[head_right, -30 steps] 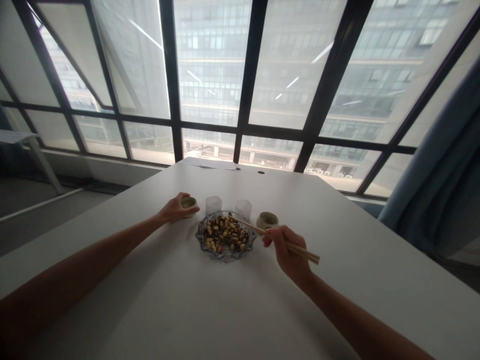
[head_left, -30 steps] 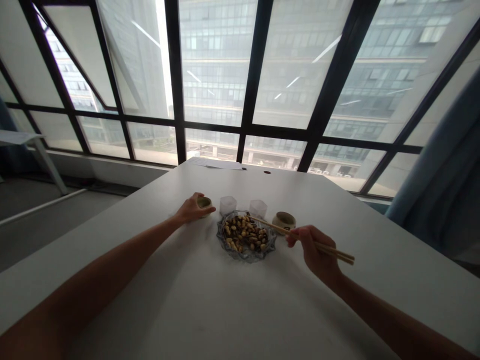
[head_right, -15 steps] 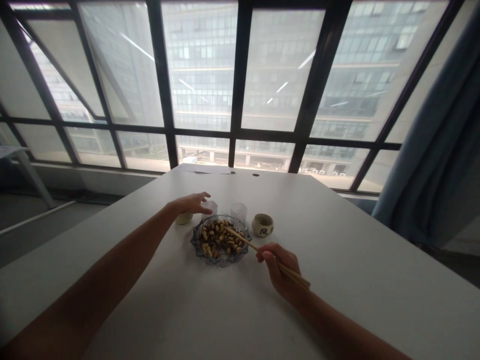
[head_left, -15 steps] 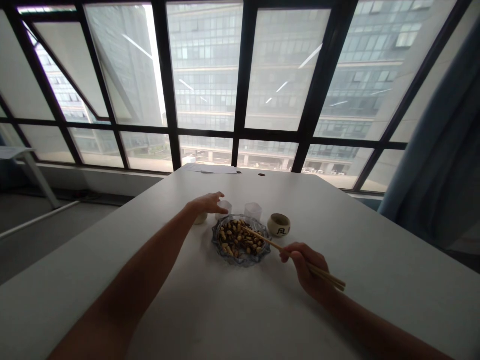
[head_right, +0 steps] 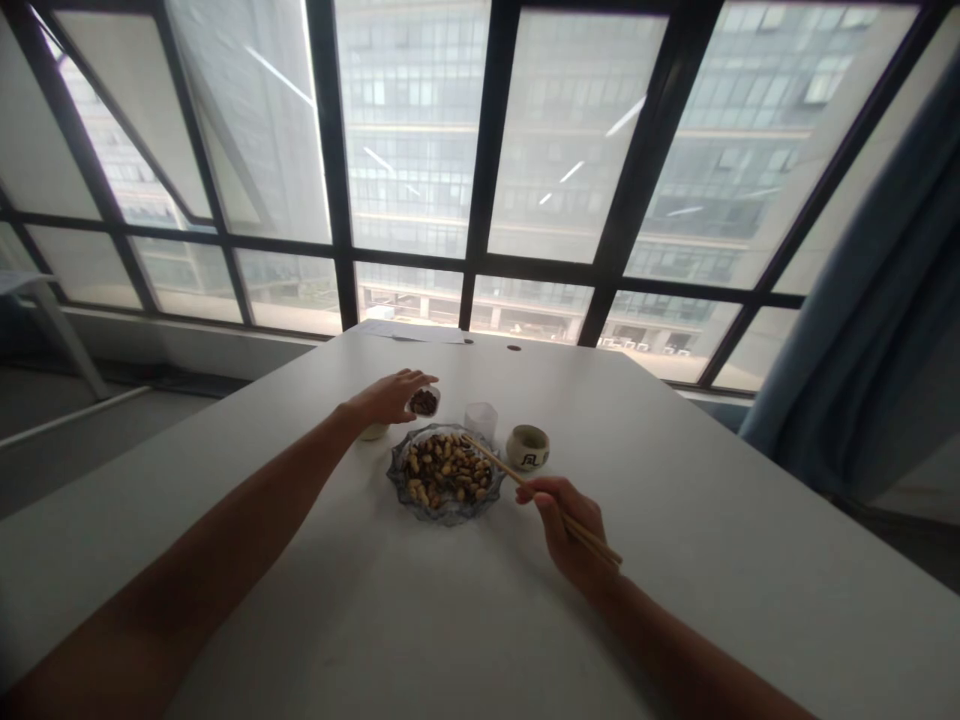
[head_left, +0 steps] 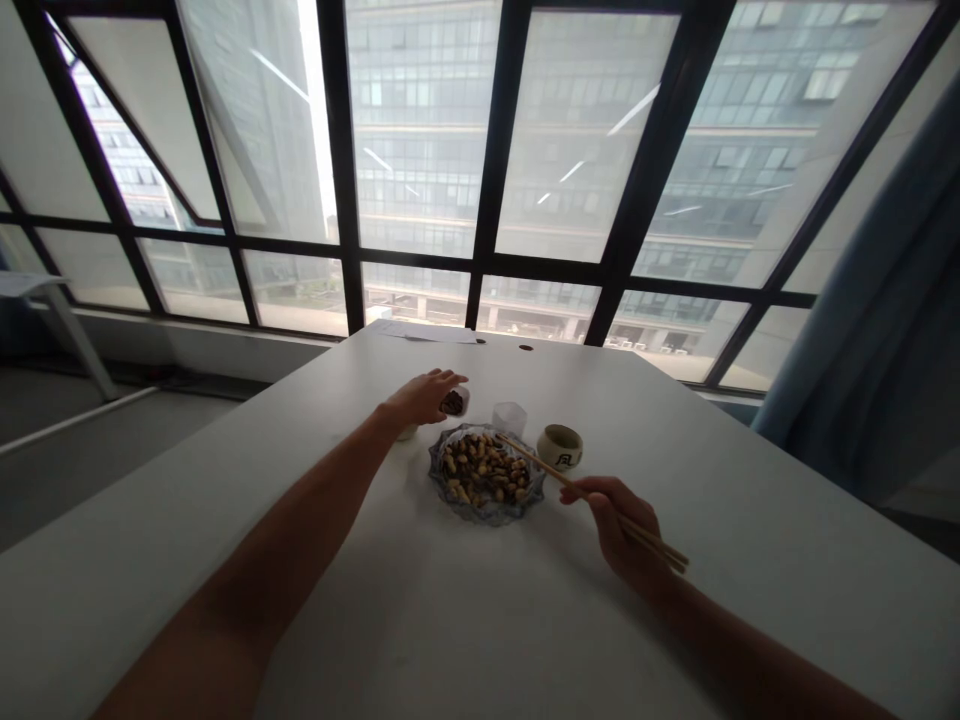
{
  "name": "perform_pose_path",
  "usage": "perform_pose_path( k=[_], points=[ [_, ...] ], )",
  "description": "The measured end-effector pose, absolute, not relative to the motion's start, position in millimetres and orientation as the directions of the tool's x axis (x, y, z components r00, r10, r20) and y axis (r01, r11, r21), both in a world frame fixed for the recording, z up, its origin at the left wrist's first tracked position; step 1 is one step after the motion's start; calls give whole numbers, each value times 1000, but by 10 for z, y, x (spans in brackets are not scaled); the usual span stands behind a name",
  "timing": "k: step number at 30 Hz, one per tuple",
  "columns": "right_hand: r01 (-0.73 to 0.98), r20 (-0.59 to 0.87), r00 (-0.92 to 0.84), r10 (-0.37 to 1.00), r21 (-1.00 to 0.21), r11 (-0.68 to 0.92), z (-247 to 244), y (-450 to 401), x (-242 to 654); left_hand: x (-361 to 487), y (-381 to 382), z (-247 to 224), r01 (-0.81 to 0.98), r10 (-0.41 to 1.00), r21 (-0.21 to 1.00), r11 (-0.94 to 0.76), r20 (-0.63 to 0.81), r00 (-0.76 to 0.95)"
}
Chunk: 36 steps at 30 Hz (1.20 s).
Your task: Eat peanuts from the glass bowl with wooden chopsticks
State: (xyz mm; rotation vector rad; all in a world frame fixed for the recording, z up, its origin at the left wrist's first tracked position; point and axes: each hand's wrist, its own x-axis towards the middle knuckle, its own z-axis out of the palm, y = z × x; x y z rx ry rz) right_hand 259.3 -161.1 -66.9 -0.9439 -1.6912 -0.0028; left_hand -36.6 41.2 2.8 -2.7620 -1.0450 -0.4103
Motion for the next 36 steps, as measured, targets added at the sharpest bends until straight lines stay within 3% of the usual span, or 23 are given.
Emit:
perform_pose_path(
  k=[8,13,17,25,33,36],
  points=[
    [591,831,-57,554,-419,690,-634,-1607,2603,-308,353,70,685,648,-55,-727,278,709],
    [591,861,-132,491,-329,737,-362,-1432,2504,-275,307,99,687,665,-15,-726,240,708],
    [597,824,-216,525,-314,738,-160,-1113,2317,-268,300,109,688,670,13,-726,239,703],
    [696,727,-219,651,-351,626,-225,-703,2086,-271,344,94,726,717,62,-685,232,657],
    [632,679,-290,674,-394,668,-75,-675,2070,-276,348,71,717,721,111,-688,220,657],
    [599,687,-201,698,-478,643,11,-702,2111,-277,363,43,733,735,103,-672,205,646]
  ],
)
